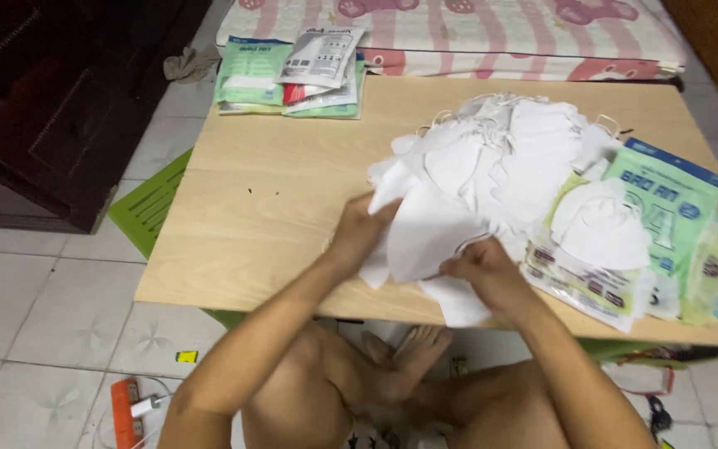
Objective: Folding white face masks and inserting them into individual plastic packaging bags.
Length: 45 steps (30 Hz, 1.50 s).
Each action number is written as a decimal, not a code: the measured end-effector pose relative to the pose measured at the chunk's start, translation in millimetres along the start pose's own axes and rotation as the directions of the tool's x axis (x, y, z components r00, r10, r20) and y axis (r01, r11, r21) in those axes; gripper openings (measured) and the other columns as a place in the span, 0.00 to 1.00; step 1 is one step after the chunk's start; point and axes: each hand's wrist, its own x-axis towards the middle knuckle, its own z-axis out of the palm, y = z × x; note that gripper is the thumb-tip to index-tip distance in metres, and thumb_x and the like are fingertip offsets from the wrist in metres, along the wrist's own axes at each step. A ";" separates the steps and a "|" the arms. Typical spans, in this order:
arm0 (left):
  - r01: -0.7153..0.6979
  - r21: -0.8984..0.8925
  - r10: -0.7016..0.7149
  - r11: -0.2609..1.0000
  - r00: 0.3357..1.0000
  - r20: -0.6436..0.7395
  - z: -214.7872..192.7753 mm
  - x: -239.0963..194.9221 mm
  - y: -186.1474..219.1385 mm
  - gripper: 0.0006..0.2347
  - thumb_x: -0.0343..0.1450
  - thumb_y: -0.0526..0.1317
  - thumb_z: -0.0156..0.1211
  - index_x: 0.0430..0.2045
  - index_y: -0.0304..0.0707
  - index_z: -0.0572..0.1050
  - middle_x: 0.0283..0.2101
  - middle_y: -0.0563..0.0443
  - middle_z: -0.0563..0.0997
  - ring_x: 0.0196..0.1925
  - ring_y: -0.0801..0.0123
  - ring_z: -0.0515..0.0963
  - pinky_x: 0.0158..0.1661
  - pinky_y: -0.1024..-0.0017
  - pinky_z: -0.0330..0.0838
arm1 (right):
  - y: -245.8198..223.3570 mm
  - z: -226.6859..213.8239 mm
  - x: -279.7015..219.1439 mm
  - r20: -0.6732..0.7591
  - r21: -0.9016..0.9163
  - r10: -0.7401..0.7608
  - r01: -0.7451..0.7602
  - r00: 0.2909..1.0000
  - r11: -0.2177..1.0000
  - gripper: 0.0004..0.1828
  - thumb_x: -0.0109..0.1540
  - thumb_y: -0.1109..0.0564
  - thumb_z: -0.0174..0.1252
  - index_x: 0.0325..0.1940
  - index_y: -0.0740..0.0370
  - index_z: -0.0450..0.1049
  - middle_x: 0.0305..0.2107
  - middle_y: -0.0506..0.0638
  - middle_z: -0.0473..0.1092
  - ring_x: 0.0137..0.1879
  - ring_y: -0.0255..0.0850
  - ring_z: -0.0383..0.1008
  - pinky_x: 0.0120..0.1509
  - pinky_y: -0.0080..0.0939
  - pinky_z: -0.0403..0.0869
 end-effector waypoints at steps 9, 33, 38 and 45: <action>0.209 -0.201 -0.217 0.957 0.976 -0.018 15.4 23.7 -57.8 0.13 0.79 0.46 0.52 0.39 0.36 0.81 0.32 0.50 0.82 0.33 0.71 0.81 0.37 0.73 0.77 | -1.7 27.0 28.0 -0.134 0.218 0.173 -0.142 0.976 0.966 0.09 0.58 0.67 0.61 0.36 0.65 0.66 0.24 0.45 0.57 0.30 0.39 0.70 0.42 0.49 0.83; 0.011 0.093 0.005 0.996 0.986 -0.168 29.0 0.2 -7.7 0.14 0.76 0.40 0.60 0.17 0.40 0.77 0.17 0.58 0.72 0.21 0.77 0.67 0.24 0.82 0.61 | -4.2 4.3 41.4 -0.219 -0.084 0.074 -0.094 0.973 0.992 0.15 0.57 0.55 0.73 0.42 0.64 0.78 0.31 0.54 0.77 0.39 0.39 0.77 0.47 0.43 0.80; -0.086 0.178 0.130 0.980 0.959 -0.254 10.8 4.9 -4.3 0.14 0.77 0.40 0.59 0.17 0.41 0.76 0.18 0.59 0.72 0.24 0.78 0.65 0.26 0.80 0.62 | 31.9 -53.1 78.7 -0.333 -0.522 -0.195 -0.008 0.922 0.853 0.13 0.61 0.58 0.67 0.49 0.62 0.77 0.37 0.62 0.77 0.46 0.59 0.80 0.49 0.57 0.76; -0.107 0.201 0.150 0.974 0.965 -0.215 -0.7 6.0 -11.0 0.14 0.78 0.39 0.56 0.19 0.39 0.76 0.17 0.57 0.73 0.23 0.78 0.66 0.28 0.79 0.66 | 126.1 -124.7 131.7 -0.075 -0.987 -0.546 -0.138 0.835 -0.076 0.14 0.58 0.49 0.67 0.40 0.61 0.78 0.27 0.55 0.77 0.36 0.52 0.81 0.42 0.47 0.77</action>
